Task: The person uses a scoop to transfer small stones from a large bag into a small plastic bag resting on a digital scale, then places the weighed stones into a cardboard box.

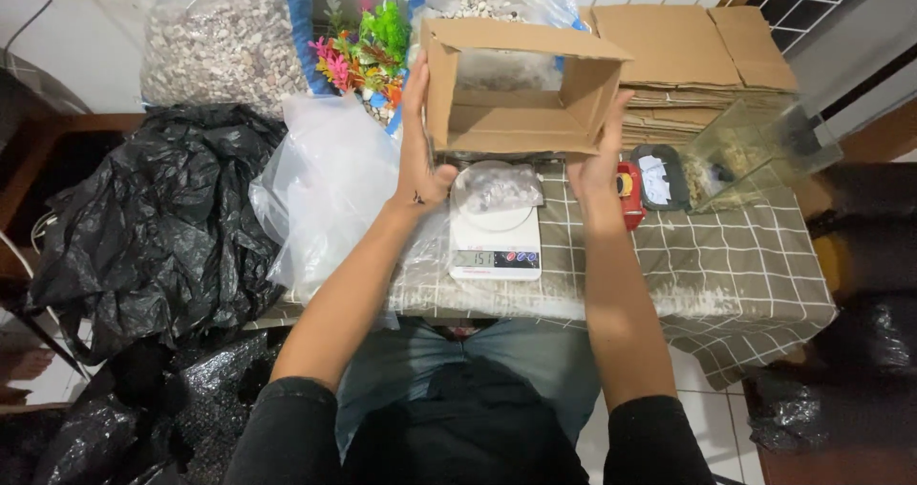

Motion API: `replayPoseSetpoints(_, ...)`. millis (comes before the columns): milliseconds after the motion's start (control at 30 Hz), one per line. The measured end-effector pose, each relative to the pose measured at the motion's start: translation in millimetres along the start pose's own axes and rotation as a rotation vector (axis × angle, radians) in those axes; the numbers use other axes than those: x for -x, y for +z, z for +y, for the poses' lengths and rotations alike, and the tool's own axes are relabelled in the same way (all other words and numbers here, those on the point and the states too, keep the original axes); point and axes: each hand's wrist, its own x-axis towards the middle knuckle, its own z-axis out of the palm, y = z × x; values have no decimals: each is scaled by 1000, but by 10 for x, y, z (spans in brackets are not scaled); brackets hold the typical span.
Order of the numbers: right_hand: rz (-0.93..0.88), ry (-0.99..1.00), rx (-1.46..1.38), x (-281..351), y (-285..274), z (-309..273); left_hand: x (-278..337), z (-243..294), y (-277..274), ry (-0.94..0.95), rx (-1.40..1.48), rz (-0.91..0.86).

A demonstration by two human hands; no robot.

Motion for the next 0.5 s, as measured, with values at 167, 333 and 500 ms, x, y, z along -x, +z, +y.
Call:
replayPoseSetpoints(167,-233,-232,1,15,-8,77,-14,29,-15,-2,-60,-2)
replayPoseSetpoints(333,-257,-260,107,8,8,88,14,24,-2,-45,-206,67)
replayPoseSetpoints(500,-36,-46,12,57,79,58,15,-45,-7,44,-98,52)
